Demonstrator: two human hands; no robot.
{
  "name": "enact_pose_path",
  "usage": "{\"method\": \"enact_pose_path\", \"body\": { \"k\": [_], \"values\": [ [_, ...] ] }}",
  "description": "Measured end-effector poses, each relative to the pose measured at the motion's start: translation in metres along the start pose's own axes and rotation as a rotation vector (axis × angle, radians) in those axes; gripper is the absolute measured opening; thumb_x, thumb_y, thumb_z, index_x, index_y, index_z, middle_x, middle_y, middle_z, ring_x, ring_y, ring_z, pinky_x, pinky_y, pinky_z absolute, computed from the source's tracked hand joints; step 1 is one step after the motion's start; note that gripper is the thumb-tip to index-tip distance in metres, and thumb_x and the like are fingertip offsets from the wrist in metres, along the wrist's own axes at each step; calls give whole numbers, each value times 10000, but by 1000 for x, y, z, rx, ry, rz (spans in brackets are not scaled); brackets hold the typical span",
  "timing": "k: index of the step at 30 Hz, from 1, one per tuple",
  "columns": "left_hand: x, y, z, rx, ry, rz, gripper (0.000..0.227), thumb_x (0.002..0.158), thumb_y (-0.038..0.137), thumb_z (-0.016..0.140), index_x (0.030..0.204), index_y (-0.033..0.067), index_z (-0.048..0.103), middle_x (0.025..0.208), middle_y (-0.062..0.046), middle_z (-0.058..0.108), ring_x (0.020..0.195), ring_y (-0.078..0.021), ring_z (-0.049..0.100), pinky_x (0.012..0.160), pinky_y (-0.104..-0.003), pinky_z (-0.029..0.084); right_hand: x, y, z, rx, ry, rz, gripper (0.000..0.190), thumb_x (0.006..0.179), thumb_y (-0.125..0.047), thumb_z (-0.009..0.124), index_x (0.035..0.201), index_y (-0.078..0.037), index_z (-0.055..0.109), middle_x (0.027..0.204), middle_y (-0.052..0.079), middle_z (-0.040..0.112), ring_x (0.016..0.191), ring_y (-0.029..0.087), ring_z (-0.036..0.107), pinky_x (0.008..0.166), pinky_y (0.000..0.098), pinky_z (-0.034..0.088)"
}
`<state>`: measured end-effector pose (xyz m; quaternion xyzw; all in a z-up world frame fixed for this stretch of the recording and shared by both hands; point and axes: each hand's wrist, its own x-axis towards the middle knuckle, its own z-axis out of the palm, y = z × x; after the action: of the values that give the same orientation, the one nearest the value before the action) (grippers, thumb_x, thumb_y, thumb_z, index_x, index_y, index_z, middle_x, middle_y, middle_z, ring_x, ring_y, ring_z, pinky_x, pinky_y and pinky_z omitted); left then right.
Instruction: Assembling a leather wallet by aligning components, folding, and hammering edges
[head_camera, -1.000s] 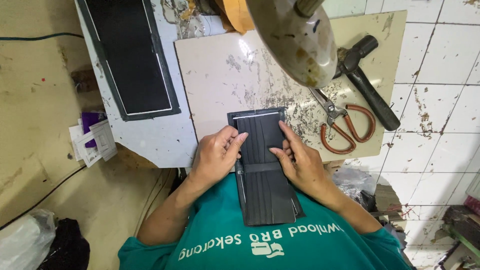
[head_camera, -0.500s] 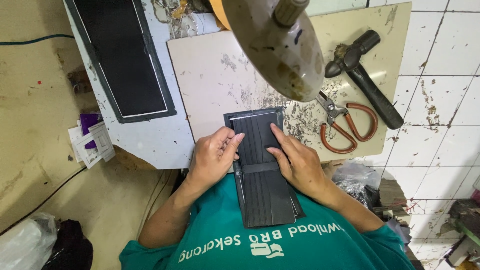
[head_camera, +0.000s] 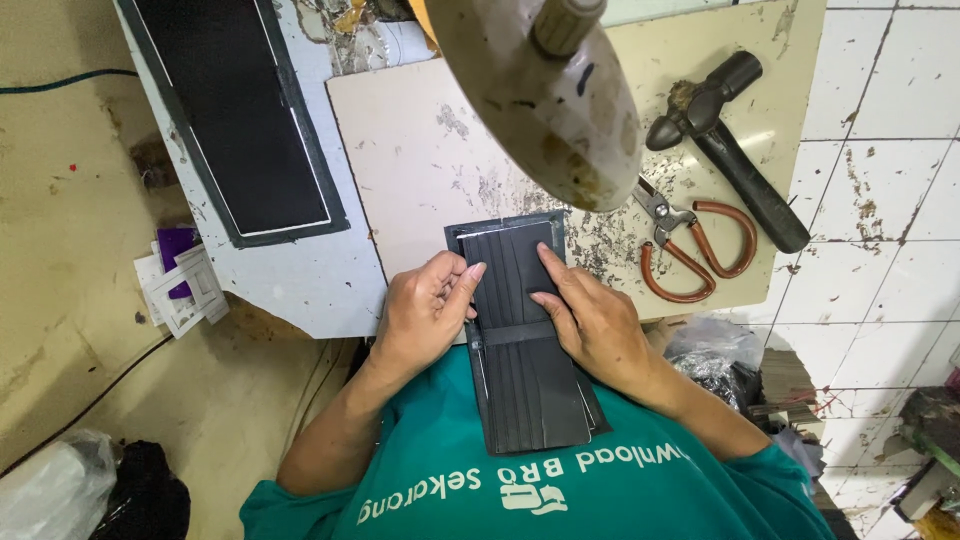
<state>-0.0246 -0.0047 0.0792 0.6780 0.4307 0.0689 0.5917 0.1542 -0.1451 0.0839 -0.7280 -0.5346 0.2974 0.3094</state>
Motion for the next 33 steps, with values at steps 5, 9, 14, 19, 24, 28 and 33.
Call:
{"method": "enact_pose_path", "body": {
  "k": [5, 9, 14, 19, 24, 28, 33],
  "values": [
    [1, 1, -1, -1, -15, -19, 236, 1005, 157, 661, 800, 40, 653, 535, -120, 696, 470, -214, 727, 394, -278, 504, -6, 7, 5, -21, 6, -2, 497, 950, -98, 705, 1433, -31, 610, 856, 163, 717, 668, 374, 702, 523, 448, 545],
    [4, 6, -3, 12, -27, -27, 243, 1007, 172, 659, 796, 51, 652, 528, -112, 699, 451, -206, 715, 387, -274, 495, -3, 4, 1, 13, -11, 14, 512, 937, -79, 716, 1431, -13, 600, 842, 185, 715, 658, 388, 702, 515, 474, 539],
    [4, 4, -1, 39, -17, -36, 248, 1006, 191, 664, 786, 75, 662, 505, -83, 693, 415, -199, 683, 381, -262, 471, -7, 9, 5, -14, -12, 15, 506, 965, -130, 690, 1453, -40, 592, 869, 155, 717, 675, 370, 704, 529, 444, 549],
    [4, 6, 1, -14, 1, -54, 244, 1005, 175, 661, 792, 56, 660, 511, -109, 691, 414, -171, 669, 387, -251, 465, 0, 3, -2, 18, -35, 20, 525, 958, -100, 690, 1464, -23, 573, 898, 171, 729, 697, 369, 718, 547, 438, 565],
    [4, 6, 1, 7, 6, -49, 249, 997, 177, 670, 779, 58, 655, 508, -102, 690, 410, -183, 676, 379, -245, 464, 8, -3, -8, -10, -112, 51, 562, 989, -146, 653, 1521, -39, 507, 942, 195, 730, 761, 404, 728, 580, 476, 577],
    [4, 6, 2, -2, 35, -42, 253, 987, 173, 686, 763, 59, 654, 497, -96, 682, 410, -177, 679, 372, -242, 466, 14, -7, -14, -10, -172, 74, 585, 992, -136, 636, 1540, -15, 469, 945, 228, 734, 770, 420, 734, 598, 494, 584],
    [-1, -1, 5, -14, 82, -11, 258, 973, 182, 707, 748, 66, 655, 481, -87, 662, 387, -187, 640, 362, -254, 441, 27, -25, -24, -31, -199, 71, 620, 980, -146, 646, 1552, -4, 452, 1037, 292, 712, 903, 491, 706, 680, 570, 566]
  ]
}}
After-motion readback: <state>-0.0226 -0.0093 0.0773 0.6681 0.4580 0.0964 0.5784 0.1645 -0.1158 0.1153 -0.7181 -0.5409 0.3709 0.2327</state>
